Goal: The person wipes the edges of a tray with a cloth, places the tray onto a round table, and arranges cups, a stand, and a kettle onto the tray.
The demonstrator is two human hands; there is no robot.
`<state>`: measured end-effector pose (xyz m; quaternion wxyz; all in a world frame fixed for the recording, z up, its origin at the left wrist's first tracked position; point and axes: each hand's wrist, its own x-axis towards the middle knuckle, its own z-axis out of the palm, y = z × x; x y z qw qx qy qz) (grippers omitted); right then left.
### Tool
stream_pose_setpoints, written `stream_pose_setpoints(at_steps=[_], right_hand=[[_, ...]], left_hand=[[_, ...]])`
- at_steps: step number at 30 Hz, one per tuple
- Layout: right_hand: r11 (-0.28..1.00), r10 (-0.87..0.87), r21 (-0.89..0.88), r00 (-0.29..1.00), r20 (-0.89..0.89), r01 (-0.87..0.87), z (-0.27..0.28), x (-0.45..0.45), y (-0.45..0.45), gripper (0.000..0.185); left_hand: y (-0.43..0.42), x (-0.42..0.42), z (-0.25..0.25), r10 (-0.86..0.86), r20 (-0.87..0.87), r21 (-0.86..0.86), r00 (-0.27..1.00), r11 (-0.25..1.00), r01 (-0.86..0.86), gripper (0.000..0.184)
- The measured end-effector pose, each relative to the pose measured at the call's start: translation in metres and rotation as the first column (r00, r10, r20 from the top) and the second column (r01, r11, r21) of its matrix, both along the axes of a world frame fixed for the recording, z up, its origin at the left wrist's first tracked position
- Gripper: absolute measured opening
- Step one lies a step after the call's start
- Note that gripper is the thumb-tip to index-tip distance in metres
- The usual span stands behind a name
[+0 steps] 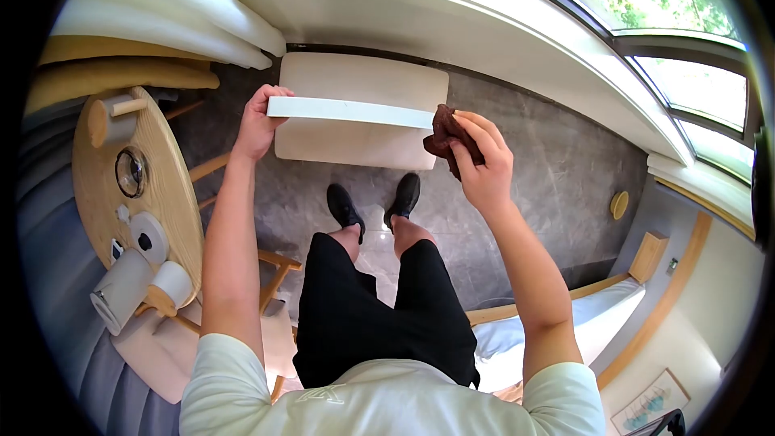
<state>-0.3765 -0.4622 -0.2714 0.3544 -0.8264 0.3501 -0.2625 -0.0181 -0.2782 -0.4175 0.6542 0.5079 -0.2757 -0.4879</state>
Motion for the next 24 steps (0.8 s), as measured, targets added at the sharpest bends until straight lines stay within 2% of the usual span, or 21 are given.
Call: stream_pose_setpoints(at_steps=[6,9,12,20,24], right_hand=[[0.995,0.058,0.078,0.997,-0.047,-0.054,-0.014,0.019,0.020,0.031],[0.988,0.094,0.130,0.992,-0.089,-0.082,-0.023,0.032,0.033,0.030],[0.980,0.125,0.173,0.984,-0.127,-0.102,-0.032,0.041,0.048,0.029],[0.971,0.157,0.209,0.969,-0.191,-0.116,-0.055,0.054,0.068,0.028],[0.979,0.156,0.160,0.963,-0.221,-0.122,-0.062,0.057,0.069,0.028]], left_hand=[[0.010,0.016,-0.026,0.038,-0.051,0.016,0.998,0.999,-0.037,0.026],[0.017,0.022,-0.037,0.039,-0.138,0.030,0.990,0.999,-0.035,0.027],[0.025,0.024,-0.046,0.041,-0.135,0.004,0.990,0.999,-0.041,0.025],[0.044,0.027,-0.078,0.066,-0.146,-0.032,0.987,0.997,-0.071,0.023],[0.045,0.026,-0.074,0.070,-0.172,-0.013,0.983,0.997,-0.073,0.024]])
